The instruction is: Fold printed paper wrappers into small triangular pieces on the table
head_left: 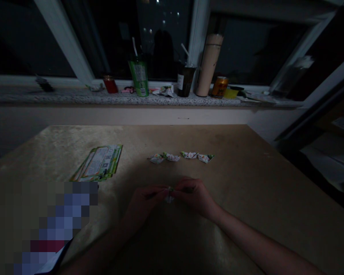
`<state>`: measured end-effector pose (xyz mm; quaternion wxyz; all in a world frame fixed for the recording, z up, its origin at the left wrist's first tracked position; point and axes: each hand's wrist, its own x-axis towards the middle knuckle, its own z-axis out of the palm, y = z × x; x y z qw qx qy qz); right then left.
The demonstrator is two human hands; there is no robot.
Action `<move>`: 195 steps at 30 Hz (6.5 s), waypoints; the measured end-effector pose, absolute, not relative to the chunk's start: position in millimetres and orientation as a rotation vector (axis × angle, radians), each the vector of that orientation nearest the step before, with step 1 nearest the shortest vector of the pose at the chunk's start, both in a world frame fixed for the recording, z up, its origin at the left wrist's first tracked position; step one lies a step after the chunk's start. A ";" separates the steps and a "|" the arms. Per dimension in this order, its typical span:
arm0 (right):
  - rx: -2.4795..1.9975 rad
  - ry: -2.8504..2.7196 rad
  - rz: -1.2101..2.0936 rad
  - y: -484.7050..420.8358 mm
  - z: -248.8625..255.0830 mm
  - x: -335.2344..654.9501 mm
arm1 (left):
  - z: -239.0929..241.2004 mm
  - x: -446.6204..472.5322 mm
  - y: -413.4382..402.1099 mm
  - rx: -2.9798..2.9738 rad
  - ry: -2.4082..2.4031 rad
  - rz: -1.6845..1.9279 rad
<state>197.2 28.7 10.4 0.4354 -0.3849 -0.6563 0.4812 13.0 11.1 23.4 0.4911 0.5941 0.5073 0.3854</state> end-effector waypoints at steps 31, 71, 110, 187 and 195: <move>-1.067 -1.425 1.154 38.0 15.4 206.3 | 29.8 12.7 11.8 1.268 1.615 1.020; -1.085 -1.415 1.052 22.9 13.6 190.1 | 32.6 20.1 10.5 1.157 1.358 0.955; -1.060 -1.570 1.296 21.3 3.8 194.7 | 27.6 16.7 7.8 1.415 1.352 0.770; -1.033 -1.428 1.308 33.4 6.0 207.0 | 17.5 1.9 20.9 1.326 1.130 0.813; -1.033 -1.658 1.112 29.1 8.3 206.3 | 24.2 8.8 19.2 1.273 1.113 0.840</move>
